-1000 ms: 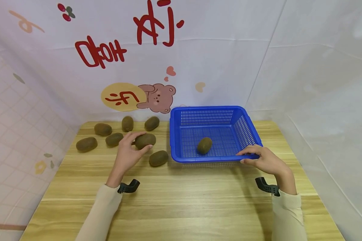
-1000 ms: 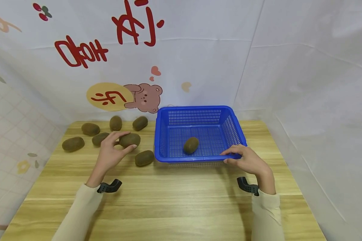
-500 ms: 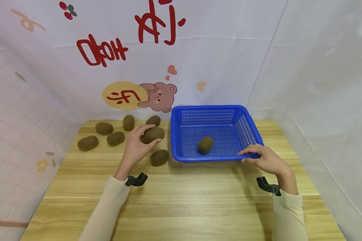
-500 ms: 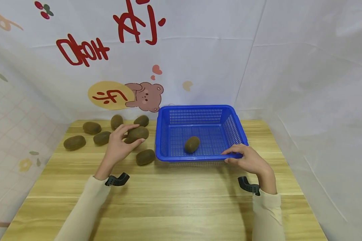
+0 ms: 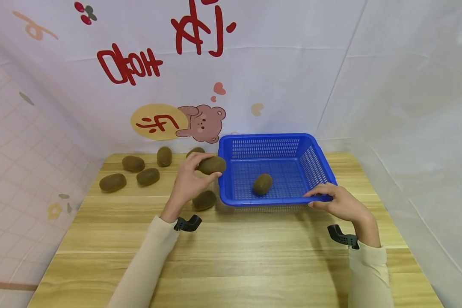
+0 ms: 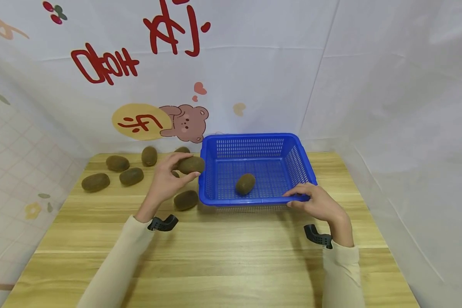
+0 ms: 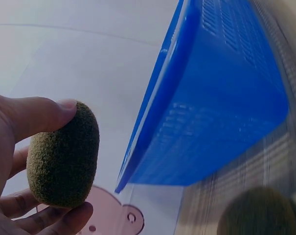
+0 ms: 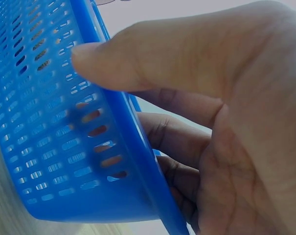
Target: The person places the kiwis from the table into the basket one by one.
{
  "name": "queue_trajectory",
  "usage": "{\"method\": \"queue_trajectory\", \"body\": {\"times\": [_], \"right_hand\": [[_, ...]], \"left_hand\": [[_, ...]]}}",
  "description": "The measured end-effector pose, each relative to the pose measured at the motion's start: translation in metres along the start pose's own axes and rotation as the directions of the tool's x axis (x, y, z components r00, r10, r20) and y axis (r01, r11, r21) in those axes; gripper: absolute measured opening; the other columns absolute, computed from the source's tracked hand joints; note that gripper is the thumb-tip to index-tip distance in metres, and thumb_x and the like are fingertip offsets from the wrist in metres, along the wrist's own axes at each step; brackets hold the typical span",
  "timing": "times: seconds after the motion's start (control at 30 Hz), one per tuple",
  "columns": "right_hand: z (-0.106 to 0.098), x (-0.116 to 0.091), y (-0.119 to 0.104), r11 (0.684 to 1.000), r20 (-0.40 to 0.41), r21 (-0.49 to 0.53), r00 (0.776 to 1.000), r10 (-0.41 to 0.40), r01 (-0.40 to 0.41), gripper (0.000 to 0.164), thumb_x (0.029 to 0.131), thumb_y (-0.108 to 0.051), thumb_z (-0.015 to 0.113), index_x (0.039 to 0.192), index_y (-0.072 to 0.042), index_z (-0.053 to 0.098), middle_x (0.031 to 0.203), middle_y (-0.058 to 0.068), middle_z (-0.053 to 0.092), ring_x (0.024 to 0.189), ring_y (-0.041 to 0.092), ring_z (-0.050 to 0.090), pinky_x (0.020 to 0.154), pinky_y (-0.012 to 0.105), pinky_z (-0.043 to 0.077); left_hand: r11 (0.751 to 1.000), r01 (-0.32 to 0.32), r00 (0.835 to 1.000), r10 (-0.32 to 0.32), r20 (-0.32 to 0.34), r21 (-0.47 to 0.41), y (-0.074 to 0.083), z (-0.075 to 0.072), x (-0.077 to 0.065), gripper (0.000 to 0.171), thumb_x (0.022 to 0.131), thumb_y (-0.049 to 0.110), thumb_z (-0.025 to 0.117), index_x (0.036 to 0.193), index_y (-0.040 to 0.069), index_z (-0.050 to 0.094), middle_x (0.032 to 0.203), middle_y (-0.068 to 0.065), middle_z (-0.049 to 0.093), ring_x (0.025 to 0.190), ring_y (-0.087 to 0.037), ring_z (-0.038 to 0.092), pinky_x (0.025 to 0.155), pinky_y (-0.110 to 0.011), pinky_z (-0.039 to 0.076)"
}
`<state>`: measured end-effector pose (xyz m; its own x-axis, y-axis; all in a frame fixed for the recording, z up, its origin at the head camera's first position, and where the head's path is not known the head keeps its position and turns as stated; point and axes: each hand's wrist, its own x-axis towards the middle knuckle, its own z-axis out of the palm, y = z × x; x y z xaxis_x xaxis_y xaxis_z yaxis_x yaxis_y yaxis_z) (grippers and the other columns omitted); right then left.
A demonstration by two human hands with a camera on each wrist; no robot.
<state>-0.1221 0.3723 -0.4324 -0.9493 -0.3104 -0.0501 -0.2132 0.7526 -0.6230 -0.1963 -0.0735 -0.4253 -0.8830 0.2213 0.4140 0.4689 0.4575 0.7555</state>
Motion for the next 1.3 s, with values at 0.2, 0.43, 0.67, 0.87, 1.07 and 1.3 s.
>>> {"method": "queue_trajectory", "body": {"times": [0.2, 0.43, 0.67, 0.87, 1.07, 1.3], "right_hand": [[-0.001, 0.001, 0.001, 1.0, 0.006, 0.013, 1.0, 0.007, -0.007, 0.019, 0.094, -0.029, 0.076, 0.111, -0.037, 0.075, 0.12, -0.002, 0.072, 0.146, 0.047, 0.039, 0.113, 0.071, 0.03], [-0.001, 0.002, 0.001, 1.0, 0.007, 0.026, 1.0, 0.008, -0.008, 0.019, 0.093, -0.029, 0.076, 0.11, -0.036, 0.075, 0.119, -0.002, 0.073, 0.145, 0.046, 0.039, 0.113, 0.07, 0.029], [-0.002, 0.002, 0.0, 0.999, 0.019, 0.049, 1.0, 0.013, -0.014, 0.018, 0.093, -0.029, 0.077, 0.11, -0.035, 0.076, 0.118, 0.0, 0.073, 0.147, 0.049, 0.035, 0.117, 0.073, 0.02], [-0.001, 0.001, -0.001, 0.999, 0.012, 0.039, 1.0, 0.011, -0.011, 0.019, 0.093, -0.028, 0.076, 0.11, -0.035, 0.076, 0.117, -0.003, 0.073, 0.143, 0.044, 0.042, 0.115, 0.071, 0.026], [0.001, 0.0, -0.002, 0.999, 0.014, 0.041, 1.0, 0.011, -0.012, 0.019, 0.093, -0.028, 0.076, 0.111, -0.036, 0.075, 0.118, -0.003, 0.073, 0.147, 0.048, 0.035, 0.115, 0.072, 0.025], [-0.001, 0.0, -0.002, 1.0, 0.01, 0.024, 1.0, 0.007, -0.007, 0.018, 0.094, -0.03, 0.075, 0.111, -0.037, 0.075, 0.119, -0.003, 0.072, 0.142, 0.043, 0.043, 0.111, 0.068, 0.033]], "left_hand": [[1.0, 0.001, 0.999, -0.001, 0.048, -0.002, 0.011, 0.013, 0.008, 0.055, 0.081, 0.025, 0.089, 0.132, 0.016, 0.069, 0.127, -0.006, 0.065, 0.113, -0.022, 0.061, 0.093, -0.042, 0.055], [0.999, -0.02, 0.995, 0.016, 0.098, 0.035, 0.018, 0.027, 0.016, 0.055, 0.083, 0.027, 0.087, 0.133, 0.015, 0.067, 0.128, -0.007, 0.064, 0.115, -0.022, 0.06, 0.093, -0.042, 0.055], [0.999, -0.026, 0.992, 0.021, 0.124, 0.04, 0.02, 0.035, 0.021, 0.055, 0.084, 0.028, 0.087, 0.134, 0.015, 0.067, 0.126, -0.007, 0.063, 0.112, -0.023, 0.059, 0.09, -0.044, 0.056], [1.0, -0.015, 0.992, 0.011, 0.128, 0.025, 0.02, 0.038, 0.021, 0.054, 0.085, 0.025, 0.086, 0.134, 0.015, 0.066, 0.126, -0.009, 0.063, 0.116, -0.025, 0.059, 0.096, -0.044, 0.056], [0.999, -0.017, 0.994, 0.021, 0.104, -0.033, 0.015, 0.033, 0.016, 0.05, 0.085, 0.021, 0.085, 0.131, 0.011, 0.067, 0.125, -0.01, 0.063, 0.112, -0.028, 0.062, 0.092, -0.049, 0.059], [0.999, -0.003, 0.998, 0.006, 0.063, -0.048, 0.002, 0.024, 0.006, 0.049, 0.087, 0.022, 0.084, 0.131, 0.01, 0.067, 0.128, -0.015, 0.063, 0.116, -0.034, 0.062, 0.092, -0.052, 0.058]]}}
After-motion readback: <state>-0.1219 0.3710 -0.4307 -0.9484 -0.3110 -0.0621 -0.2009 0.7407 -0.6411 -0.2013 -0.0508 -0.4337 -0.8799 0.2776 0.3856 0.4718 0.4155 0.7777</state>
